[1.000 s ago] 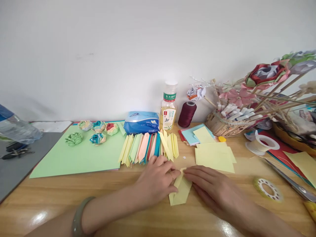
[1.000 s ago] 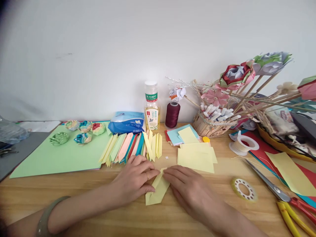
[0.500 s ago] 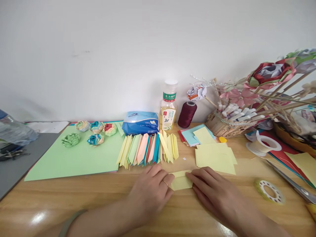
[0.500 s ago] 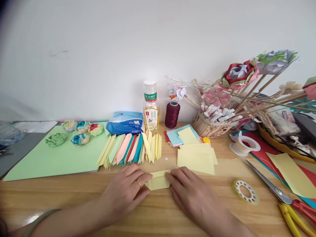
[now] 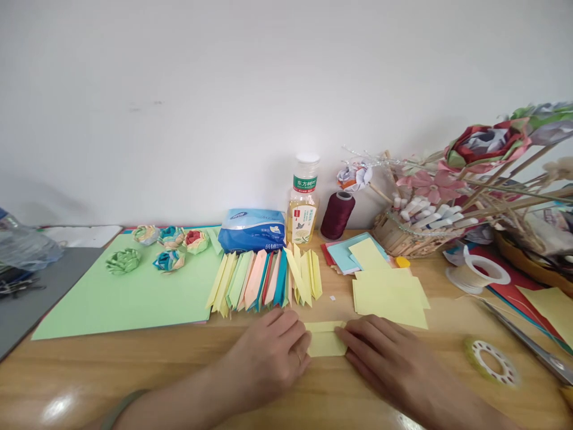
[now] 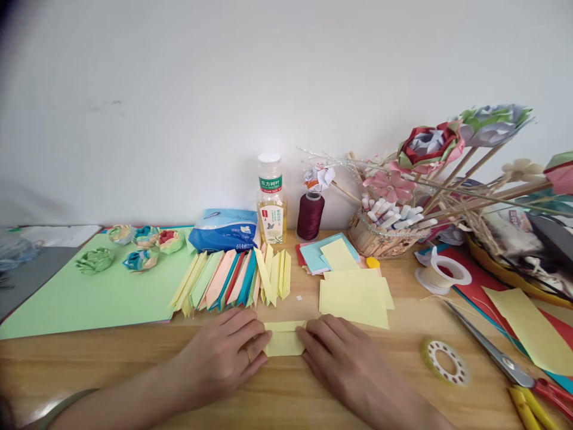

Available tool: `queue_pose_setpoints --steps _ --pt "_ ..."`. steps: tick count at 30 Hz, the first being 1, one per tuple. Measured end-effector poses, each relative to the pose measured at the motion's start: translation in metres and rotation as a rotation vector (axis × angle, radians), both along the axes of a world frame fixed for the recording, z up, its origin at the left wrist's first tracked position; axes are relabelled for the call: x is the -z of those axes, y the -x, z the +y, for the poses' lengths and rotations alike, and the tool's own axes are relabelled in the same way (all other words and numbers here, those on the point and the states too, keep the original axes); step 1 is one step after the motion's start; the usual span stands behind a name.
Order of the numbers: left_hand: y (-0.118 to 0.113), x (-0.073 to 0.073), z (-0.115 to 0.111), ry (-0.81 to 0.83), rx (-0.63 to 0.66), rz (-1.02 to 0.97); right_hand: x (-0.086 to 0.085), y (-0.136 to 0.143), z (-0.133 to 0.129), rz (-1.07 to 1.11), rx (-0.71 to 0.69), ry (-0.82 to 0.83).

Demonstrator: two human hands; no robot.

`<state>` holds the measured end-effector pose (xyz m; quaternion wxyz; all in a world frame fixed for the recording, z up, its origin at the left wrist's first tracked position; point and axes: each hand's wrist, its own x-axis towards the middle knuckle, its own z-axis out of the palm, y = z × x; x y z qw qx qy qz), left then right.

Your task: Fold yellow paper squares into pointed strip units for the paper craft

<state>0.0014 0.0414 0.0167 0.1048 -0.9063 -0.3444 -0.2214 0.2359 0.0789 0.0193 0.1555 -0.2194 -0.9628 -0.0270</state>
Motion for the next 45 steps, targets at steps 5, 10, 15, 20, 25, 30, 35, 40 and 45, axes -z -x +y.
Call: queue_pose_setpoints --steps 5,10,15,20,25,30,35,40,45 --pt "0.002 0.005 0.001 -0.035 0.024 0.031 0.006 -0.001 0.001 -0.001 0.009 -0.001" --pt "0.002 0.009 0.004 0.104 -0.058 -0.183 0.004 0.006 0.000 0.043 0.095 0.078" --pt "-0.003 0.007 0.002 0.247 -0.121 -0.404 0.001 0.010 -0.002 0.167 0.141 0.228" --pt "-0.006 0.001 -0.004 0.336 -0.198 -0.433 0.002 0.012 -0.002 0.200 0.264 0.439" --pt "-0.011 -0.002 -0.008 0.371 -0.270 -0.369 0.002 0.014 -0.003 0.194 0.343 0.517" --pt "-0.016 0.001 -0.008 0.392 -0.356 -0.318 0.002 0.016 -0.003 0.197 0.341 0.481" --pt "-0.017 0.003 -0.007 0.439 -0.429 -0.261 0.002 0.017 -0.003 0.204 0.345 0.455" --pt "-0.013 0.005 -0.005 0.297 -0.235 -0.230 0.007 0.016 -0.004 0.203 0.328 0.425" --pt "-0.011 0.006 -0.007 0.229 -0.101 -0.203 0.007 0.010 0.004 0.193 0.298 0.092"
